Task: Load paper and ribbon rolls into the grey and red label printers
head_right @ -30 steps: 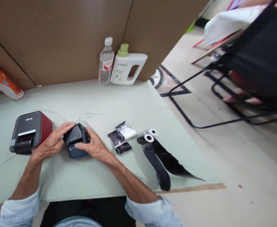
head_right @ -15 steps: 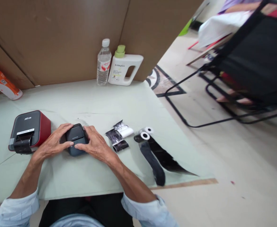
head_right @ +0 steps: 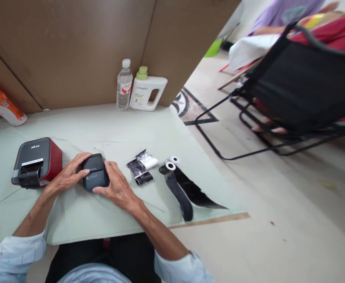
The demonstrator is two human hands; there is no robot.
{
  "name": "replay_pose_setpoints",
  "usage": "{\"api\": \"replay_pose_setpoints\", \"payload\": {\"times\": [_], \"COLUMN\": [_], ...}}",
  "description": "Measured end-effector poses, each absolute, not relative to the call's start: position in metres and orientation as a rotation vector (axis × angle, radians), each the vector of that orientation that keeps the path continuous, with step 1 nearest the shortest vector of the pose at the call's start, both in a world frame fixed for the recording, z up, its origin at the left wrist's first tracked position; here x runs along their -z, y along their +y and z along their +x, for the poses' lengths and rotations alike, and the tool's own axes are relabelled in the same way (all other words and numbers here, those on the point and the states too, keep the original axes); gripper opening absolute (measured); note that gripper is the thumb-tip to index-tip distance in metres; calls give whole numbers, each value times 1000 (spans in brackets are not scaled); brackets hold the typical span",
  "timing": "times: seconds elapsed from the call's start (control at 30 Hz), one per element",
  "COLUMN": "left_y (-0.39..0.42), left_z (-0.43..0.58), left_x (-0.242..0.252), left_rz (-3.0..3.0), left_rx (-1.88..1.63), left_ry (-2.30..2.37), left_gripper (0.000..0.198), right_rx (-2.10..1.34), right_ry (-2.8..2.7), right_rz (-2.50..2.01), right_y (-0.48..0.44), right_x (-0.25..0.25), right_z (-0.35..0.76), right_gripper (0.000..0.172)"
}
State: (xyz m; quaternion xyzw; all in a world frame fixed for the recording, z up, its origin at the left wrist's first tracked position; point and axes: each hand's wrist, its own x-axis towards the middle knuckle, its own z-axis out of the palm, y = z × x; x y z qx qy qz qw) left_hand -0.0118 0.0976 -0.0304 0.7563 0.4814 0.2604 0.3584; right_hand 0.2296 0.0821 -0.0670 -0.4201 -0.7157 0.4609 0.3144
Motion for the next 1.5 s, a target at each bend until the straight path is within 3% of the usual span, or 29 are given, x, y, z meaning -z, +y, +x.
{"api": "replay_pose_setpoints", "payload": {"times": [0.67,0.93,1.5], "left_y": [114,115,115], "left_z": [-20,-22,-12], "left_x": [51,56,41], "left_rz": [1810,1813,1623], "left_rx": [-853,-915,-956], "left_ry": [1198,1158,1308], "left_gripper": [58,64,66], "right_rx": [-995,-984,-906], "right_ry": [-1853,-1850,-1838], "right_rz": [-1086,-1024,-1014], "right_y": [76,78,66], "right_x": [98,90,94], "right_z": [220,226,225], "right_gripper": [92,71,63]}}
